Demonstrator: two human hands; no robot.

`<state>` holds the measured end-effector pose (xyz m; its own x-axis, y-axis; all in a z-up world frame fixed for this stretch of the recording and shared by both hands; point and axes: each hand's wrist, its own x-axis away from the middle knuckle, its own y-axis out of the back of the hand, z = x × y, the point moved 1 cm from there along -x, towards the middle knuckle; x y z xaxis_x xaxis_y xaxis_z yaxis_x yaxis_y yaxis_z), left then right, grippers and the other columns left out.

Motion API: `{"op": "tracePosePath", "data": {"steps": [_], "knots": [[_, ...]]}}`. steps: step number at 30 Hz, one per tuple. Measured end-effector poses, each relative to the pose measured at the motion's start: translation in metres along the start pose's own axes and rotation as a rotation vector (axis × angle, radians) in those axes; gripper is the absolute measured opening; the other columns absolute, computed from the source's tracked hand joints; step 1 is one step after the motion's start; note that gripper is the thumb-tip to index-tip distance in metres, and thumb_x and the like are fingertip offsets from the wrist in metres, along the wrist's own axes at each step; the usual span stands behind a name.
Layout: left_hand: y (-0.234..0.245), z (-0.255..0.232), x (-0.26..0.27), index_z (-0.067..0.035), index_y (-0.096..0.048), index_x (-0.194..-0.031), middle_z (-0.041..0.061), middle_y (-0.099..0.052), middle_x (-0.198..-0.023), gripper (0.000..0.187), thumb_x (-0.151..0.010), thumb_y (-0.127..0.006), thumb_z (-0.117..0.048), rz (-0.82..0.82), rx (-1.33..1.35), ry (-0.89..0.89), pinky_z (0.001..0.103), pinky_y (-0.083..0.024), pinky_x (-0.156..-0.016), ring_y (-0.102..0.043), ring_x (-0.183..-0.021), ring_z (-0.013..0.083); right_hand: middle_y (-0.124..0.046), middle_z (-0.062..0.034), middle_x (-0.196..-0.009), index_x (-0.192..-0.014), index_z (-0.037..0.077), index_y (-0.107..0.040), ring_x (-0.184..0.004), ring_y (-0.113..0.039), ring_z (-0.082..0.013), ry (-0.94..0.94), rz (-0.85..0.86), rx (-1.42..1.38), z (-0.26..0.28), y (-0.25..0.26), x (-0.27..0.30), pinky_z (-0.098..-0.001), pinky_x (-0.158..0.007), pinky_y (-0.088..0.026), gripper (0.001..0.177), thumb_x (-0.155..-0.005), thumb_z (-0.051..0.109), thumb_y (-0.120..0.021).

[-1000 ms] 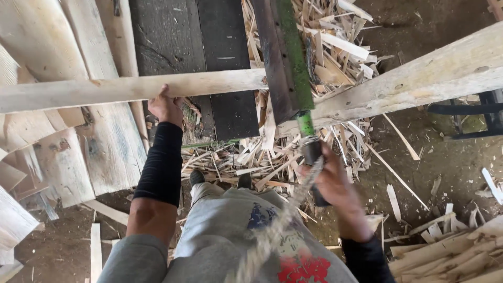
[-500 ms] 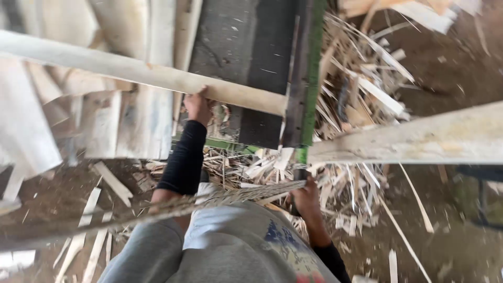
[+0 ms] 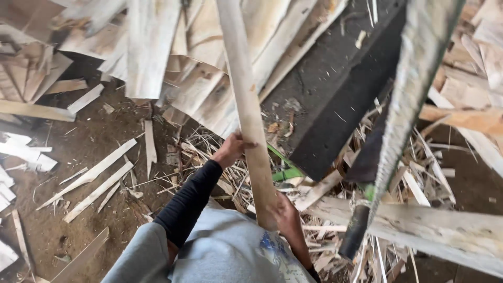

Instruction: Trimming and cutting wood veneer strips and sheets using a manual lever-operated shear.

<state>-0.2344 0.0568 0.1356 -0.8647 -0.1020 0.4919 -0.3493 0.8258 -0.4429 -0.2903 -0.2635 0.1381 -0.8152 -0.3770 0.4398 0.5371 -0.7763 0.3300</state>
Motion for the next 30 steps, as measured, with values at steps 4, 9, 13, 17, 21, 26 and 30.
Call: {"op": "tracePosePath", "data": {"steps": [4,9,13,17,21,26,30], "knots": [[0.027,-0.052,0.014,0.005,-0.065,-0.127,0.026,-0.075,-0.121,0.049,-0.089,-0.075,-0.025,0.008,-0.278,-0.077,0.048,-0.065,-0.072,-0.074,-0.101,0.0394,-0.075,-0.0142,-0.12,-0.133,0.004,-0.06,-0.108,-0.071,-0.022,0.151,0.103,-0.157,0.007,-0.063,-0.054,-0.0348,-0.096,-0.056,0.048,-0.092,0.021,-0.076],[0.12,-0.14,0.019,0.002,-0.051,-0.141,0.026,-0.06,-0.141,0.064,-0.093,-0.068,-0.037,-0.149,-0.366,-0.275,0.049,-0.054,-0.098,-0.062,-0.125,0.0335,-0.07,-0.0141,-0.12,-0.133,0.0,-0.059,-0.107,-0.066,-0.0204,0.198,0.149,-0.458,0.121,-0.162,-0.102,-0.0357,-0.096,-0.053,0.045,-0.094,0.017,-0.073],[0.26,-0.163,0.018,0.003,-0.049,-0.147,0.026,-0.052,-0.15,0.062,-0.099,-0.062,-0.035,-0.729,-0.677,-0.613,0.053,-0.042,-0.112,-0.052,-0.137,0.0357,-0.035,-0.0216,-0.159,-0.154,0.0,-0.031,-0.144,-0.041,-0.0263,0.029,0.004,-0.264,0.241,-0.245,-0.166,-0.0418,-0.119,-0.032,0.074,-0.097,0.023,-0.072],[0.356,-0.137,0.011,0.005,-0.047,-0.145,0.027,-0.054,-0.148,0.063,-0.102,-0.058,-0.041,-0.786,-0.73,-0.415,0.052,-0.047,-0.112,-0.057,-0.135,0.035,-0.036,-0.0254,-0.16,-0.156,0.001,-0.03,-0.145,-0.044,-0.0311,0.036,0.039,-0.16,0.297,-0.321,-0.265,-0.0473,-0.12,-0.035,0.077,-0.093,0.024,-0.069],[0.39,-0.134,-0.012,0.006,-0.041,-0.149,0.031,-0.05,-0.148,0.068,-0.103,-0.051,-0.042,-0.704,-0.644,-0.427,0.053,-0.049,-0.108,-0.056,-0.132,0.0402,-0.051,-0.0213,-0.151,-0.154,0.008,-0.036,-0.131,-0.06,-0.0314,-0.073,0.065,0.171,0.318,-0.37,-0.322,-0.0477,-0.109,-0.051,0.074,-0.087,0.024,-0.065],[0.398,-0.143,-0.052,0.01,-0.043,-0.147,0.036,-0.052,-0.146,0.065,-0.108,-0.052,-0.041,-0.712,-0.811,-0.659,0.055,-0.043,-0.115,-0.05,-0.139,0.0476,-0.047,-0.0237,-0.151,-0.153,0.005,-0.038,-0.134,-0.052,-0.0353,0.077,-0.085,0.528,0.288,-0.376,-0.375,-0.0496,-0.111,-0.044,0.077,-0.09,0.034,-0.073],[0.405,-0.161,-0.106,0.015,-0.042,-0.145,0.041,-0.05,-0.14,0.07,-0.106,-0.058,-0.04,-0.731,-0.891,-0.618,0.056,-0.041,-0.111,-0.05,-0.133,0.0524,-0.048,-0.029,-0.149,-0.151,-0.003,-0.039,-0.137,-0.048,-0.0401,0.292,-0.132,0.553,0.3,-0.371,-0.425,-0.0485,-0.116,-0.039,0.083,-0.091,0.039,-0.076]]}}
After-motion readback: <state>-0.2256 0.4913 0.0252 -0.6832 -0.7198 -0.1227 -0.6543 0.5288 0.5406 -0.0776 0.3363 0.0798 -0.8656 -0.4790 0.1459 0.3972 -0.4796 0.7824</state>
